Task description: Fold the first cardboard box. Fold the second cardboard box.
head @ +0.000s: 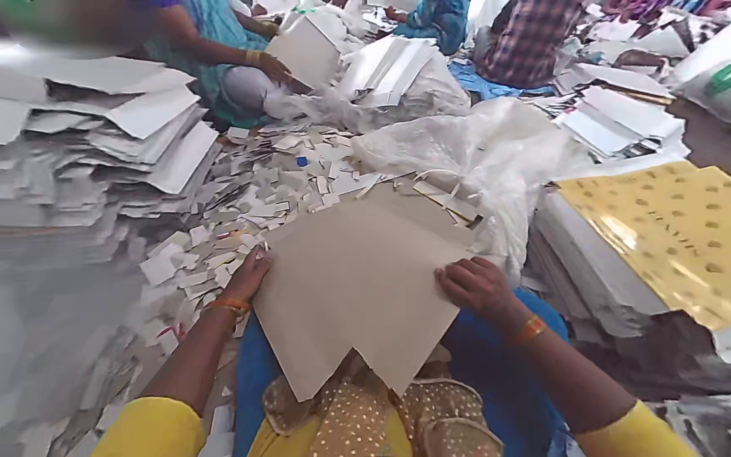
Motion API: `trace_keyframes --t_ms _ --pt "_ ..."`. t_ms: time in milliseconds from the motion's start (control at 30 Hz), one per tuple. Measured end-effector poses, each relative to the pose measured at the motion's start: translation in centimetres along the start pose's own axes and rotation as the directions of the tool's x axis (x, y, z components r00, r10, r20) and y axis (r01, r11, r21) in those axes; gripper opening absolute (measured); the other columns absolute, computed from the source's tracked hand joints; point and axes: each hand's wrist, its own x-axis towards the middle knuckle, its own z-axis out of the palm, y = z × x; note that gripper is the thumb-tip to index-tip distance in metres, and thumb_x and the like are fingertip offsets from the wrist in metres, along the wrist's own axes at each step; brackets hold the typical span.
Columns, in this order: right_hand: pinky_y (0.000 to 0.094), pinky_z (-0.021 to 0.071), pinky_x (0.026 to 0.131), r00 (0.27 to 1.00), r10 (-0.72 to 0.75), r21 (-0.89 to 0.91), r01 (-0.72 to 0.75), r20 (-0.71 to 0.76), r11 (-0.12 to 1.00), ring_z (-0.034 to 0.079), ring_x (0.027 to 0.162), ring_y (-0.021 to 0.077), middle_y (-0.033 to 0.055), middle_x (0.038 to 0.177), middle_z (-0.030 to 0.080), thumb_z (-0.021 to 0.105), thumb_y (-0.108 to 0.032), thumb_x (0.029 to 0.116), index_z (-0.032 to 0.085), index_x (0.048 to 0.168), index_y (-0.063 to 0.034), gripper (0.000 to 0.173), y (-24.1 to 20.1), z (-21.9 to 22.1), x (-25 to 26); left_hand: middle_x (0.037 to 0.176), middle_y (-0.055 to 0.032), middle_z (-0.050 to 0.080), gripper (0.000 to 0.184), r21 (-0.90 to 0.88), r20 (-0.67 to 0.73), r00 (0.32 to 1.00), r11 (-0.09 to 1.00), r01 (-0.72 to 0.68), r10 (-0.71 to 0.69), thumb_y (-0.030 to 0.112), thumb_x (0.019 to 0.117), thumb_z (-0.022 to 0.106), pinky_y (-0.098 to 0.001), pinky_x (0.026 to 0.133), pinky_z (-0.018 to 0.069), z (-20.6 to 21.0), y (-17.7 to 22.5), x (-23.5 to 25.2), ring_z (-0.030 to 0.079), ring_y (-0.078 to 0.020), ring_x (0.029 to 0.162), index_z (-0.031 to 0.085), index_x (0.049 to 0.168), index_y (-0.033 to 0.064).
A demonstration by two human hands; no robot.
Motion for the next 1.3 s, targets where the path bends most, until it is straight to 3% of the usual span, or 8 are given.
trace_keyframes --t_ms 167,367,567,767,967,1067,1167,1300 --pt "0.0481 0.0580 0.067 0.901 0.418 0.113 -0.406 -0.115 0.907 0.071 0.075 0.0331 0.0184 0.082 0.071 0.060 -0.002 0.0915 0.076 0.094 -0.0005 0.017 3.7 -2.5 3.5 0.141 -0.0261 0.054 0.056 -0.144 0.090 0.996 0.989 0.038 -0.025 0.038 0.1132 0.025 -0.0517 0.107 0.0426 0.4 0.3 0.3 0.054 -0.0325 0.128 0.048 0.144 -0.0032" --pt "0.0403 0.0552 0.081 0.342 0.921 0.399 -0.831 -0.184 0.388 0.067 0.087 0.0151 0.0116 0.096 0.069 0.070 -0.015 0.0950 0.064 0.111 0.0044 0.026 8.8 -8.6 9.4 0.139 -0.0416 0.049 0.050 -0.094 -0.505 0.825 0.934 -0.343 0.252 0.021 0.1081 0.041 -0.0519 0.115 0.0344 0.3 4.0 0.0 0.047 -0.0473 0.135 0.049 0.138 -0.0189" --pt "0.0289 0.0609 0.077 -0.002 0.998 0.871 -0.488 -0.066 0.057 0.069 0.086 0.0081 0.0034 0.101 0.066 0.061 -0.004 0.0997 0.050 0.129 -0.0003 0.031 7.9 -5.6 10.7 0.135 -0.0172 0.058 0.056 -0.689 -0.055 0.961 0.686 -0.233 0.271 0.019 0.1074 0.044 -0.0337 0.092 0.0531 6.3 8.4 -3.9 0.063 -0.0173 0.112 0.025 0.155 -0.0034" --pt "0.0344 0.0603 0.079 -0.235 0.931 0.942 -0.122 0.279 -0.313 0.067 0.091 0.0151 0.0114 0.108 0.063 0.052 -0.012 0.1068 0.044 0.136 -0.0010 0.032 4.6 1.7 10.0 0.115 0.0013 0.071 0.096 -0.920 0.178 0.750 0.379 -0.103 0.637 0.053 0.0585 0.095 -0.0362 0.095 0.0580 9.6 13.1 -8.6 0.069 -0.0129 0.108 0.047 0.130 0.0107" --pt "0.0330 0.0595 0.082 -0.314 0.908 0.949 -0.056 0.278 -0.310 0.067 0.095 0.0147 0.0121 0.112 0.063 0.052 -0.009 0.1063 0.042 0.139 -0.0002 0.036 4.7 3.6 8.6 0.104 -0.0013 0.069 0.063 -0.828 -0.088 0.908 0.476 -0.295 0.411 -0.018 0.0712 0.075 -0.0250 0.087 0.0599 12.1 17.8 -10.9 0.069 -0.0039 0.096 0.046 0.126 -0.0057" --pt "0.0321 0.0594 0.081 -0.330 0.912 0.951 -0.100 0.244 -0.291 0.067 0.093 0.0131 0.0098 0.110 0.063 0.052 -0.011 0.1064 0.046 0.136 -0.0010 0.031 5.5 3.2 7.3 0.107 -0.0107 0.070 0.048 -0.464 -0.017 0.825 0.726 -0.507 0.565 -0.004 0.0782 0.079 -0.0227 0.096 0.0553 12.1 15.7 -9.1 0.068 -0.0052 0.103 0.055 0.118 -0.0171" --pt "0.0320 0.0591 0.079 -0.332 0.920 0.954 -0.138 0.208 -0.266 0.067 0.089 0.0117 0.0080 0.106 0.063 0.051 -0.012 0.1069 0.046 0.134 -0.0019 0.030 7.0 2.0 5.6 0.119 -0.0219 0.070 0.026 0.190 0.516 0.766 0.820 -0.540 0.384 0.014 0.0987 0.064 -0.0496 0.108 0.0459 10.2 13.3 -5.9 0.065 -0.0327 0.118 0.073 0.117 -0.0025" --pt "0.0308 0.0591 0.081 -0.318 0.939 0.958 -0.202 0.133 -0.204 0.066 0.092 0.0109 0.0086 0.110 0.062 0.054 -0.010 0.1056 0.042 0.139 -0.0012 0.036 9.6 -1.0 3.7 0.137 -0.0260 0.059 0.047 0.056 0.299 0.856 0.888 -0.456 0.421 0.017 0.0942 0.072 -0.0500 0.105 0.0497 7.8 9.8 -3.9 0.060 -0.0366 0.124 0.061 0.135 -0.0035"
